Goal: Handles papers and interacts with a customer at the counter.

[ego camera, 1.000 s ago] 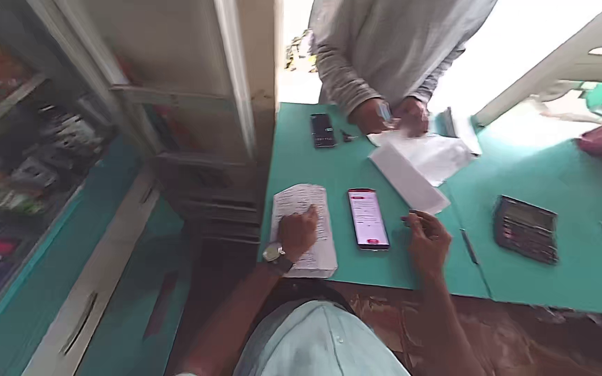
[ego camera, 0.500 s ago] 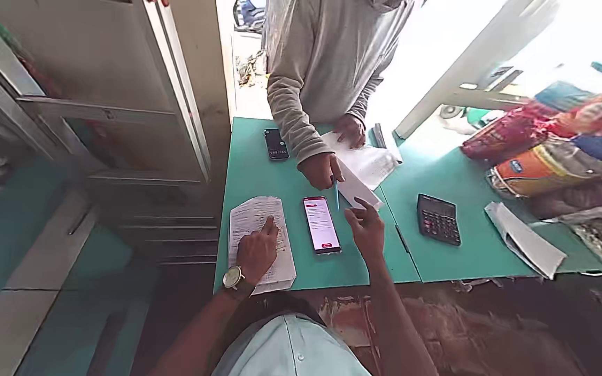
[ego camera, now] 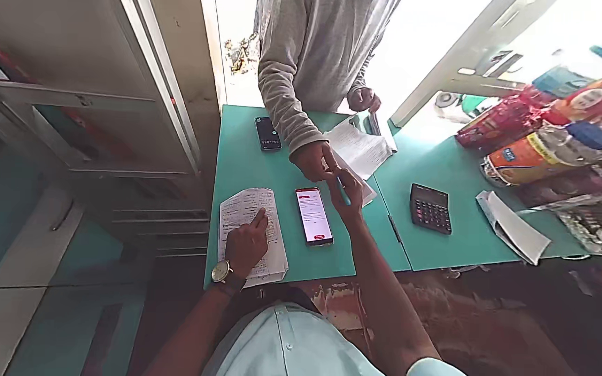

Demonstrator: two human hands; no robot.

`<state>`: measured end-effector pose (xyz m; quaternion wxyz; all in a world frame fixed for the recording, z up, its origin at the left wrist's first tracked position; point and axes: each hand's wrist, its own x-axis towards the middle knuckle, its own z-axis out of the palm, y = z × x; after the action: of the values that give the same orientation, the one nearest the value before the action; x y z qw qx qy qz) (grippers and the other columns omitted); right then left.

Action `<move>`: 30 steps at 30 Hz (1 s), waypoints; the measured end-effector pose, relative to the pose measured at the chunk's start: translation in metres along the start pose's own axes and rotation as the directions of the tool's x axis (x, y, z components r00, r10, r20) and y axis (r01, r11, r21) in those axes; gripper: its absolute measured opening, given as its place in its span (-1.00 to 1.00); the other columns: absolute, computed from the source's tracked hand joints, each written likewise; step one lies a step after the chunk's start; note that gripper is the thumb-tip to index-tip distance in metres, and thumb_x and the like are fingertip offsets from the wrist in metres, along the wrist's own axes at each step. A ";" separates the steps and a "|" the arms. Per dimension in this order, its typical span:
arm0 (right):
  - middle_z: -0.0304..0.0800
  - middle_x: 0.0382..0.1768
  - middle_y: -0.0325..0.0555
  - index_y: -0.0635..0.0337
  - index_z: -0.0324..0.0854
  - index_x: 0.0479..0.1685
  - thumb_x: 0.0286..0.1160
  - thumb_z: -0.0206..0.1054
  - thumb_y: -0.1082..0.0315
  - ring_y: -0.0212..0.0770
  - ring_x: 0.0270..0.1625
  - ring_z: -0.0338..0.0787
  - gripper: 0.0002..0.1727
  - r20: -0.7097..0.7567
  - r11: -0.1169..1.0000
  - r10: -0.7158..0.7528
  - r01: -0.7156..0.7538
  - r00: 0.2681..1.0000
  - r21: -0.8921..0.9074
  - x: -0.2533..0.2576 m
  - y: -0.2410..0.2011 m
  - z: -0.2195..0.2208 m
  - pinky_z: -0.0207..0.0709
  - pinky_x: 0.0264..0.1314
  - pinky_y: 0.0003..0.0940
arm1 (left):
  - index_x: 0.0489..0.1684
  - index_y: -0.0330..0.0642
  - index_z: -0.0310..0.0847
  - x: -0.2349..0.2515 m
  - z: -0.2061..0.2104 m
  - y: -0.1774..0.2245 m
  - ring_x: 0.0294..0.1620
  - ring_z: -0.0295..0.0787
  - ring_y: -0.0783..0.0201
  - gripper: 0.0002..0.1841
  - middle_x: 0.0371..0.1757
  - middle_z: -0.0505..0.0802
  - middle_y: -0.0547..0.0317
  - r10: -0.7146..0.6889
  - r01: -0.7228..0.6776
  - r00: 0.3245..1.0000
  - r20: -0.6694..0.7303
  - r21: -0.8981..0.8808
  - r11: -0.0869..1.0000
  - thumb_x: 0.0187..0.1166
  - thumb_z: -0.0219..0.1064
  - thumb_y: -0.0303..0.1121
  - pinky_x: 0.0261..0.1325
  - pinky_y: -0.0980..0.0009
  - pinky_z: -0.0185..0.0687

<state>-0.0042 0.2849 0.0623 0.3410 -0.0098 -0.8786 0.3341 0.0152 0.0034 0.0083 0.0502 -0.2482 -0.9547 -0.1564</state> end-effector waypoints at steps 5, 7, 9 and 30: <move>0.90 -0.31 -0.32 0.07 0.76 -0.11 0.86 -0.17 0.00 -0.35 -0.25 0.85 -0.44 -0.181 0.800 0.200 -0.053 0.963 0.598 -0.029 -0.025 -0.021 0.74 -0.14 -0.37 | 0.31 -0.09 0.79 -0.001 0.002 -0.002 -0.35 0.91 0.02 -0.58 0.58 0.70 0.28 0.020 -0.020 0.999 -0.044 -0.011 1.000 0.52 0.18 -0.46 -0.42 0.03 0.70; 0.93 -0.33 -0.30 0.03 0.81 -0.26 0.77 0.02 0.23 -0.32 -0.25 0.88 -0.60 -0.190 0.757 0.251 -0.070 0.949 0.650 -0.042 -0.026 -0.021 0.77 -0.08 -0.34 | 0.24 -0.09 0.83 0.000 0.005 -0.003 -0.39 0.90 0.05 -0.60 0.54 0.73 0.28 0.031 -0.032 0.996 -0.087 -0.003 0.999 0.50 0.20 -0.45 -0.45 0.06 0.70; 0.90 -0.41 -0.30 0.11 0.74 -0.30 0.71 0.16 0.38 -0.35 -0.34 0.87 -0.75 -0.199 0.802 0.273 -0.109 0.941 0.587 -0.049 -0.020 -0.015 0.79 -0.18 -0.38 | 0.23 -0.10 0.83 0.000 0.007 -0.003 -0.40 0.90 0.05 -0.60 0.53 0.74 0.27 0.041 -0.041 0.994 -0.103 0.002 0.999 0.48 0.21 -0.45 -0.47 0.06 0.69; 0.95 -0.15 -0.07 0.29 0.82 -0.18 0.50 0.22 0.46 -0.28 -0.12 0.89 -0.77 0.012 0.996 0.035 -0.036 0.999 0.085 -0.078 0.021 0.001 0.72 0.00 -0.39 | 0.23 -0.08 0.84 0.000 0.011 -0.006 -0.43 0.89 0.09 -0.59 0.50 0.77 0.29 0.034 -0.040 0.988 -0.154 -0.032 0.999 0.47 0.19 -0.47 -0.49 0.09 0.69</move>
<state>0.0502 0.2813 0.0031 0.3305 -0.0090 -0.8650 0.3774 0.0124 0.0019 -0.0035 0.1220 -0.2539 -0.9404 -0.1905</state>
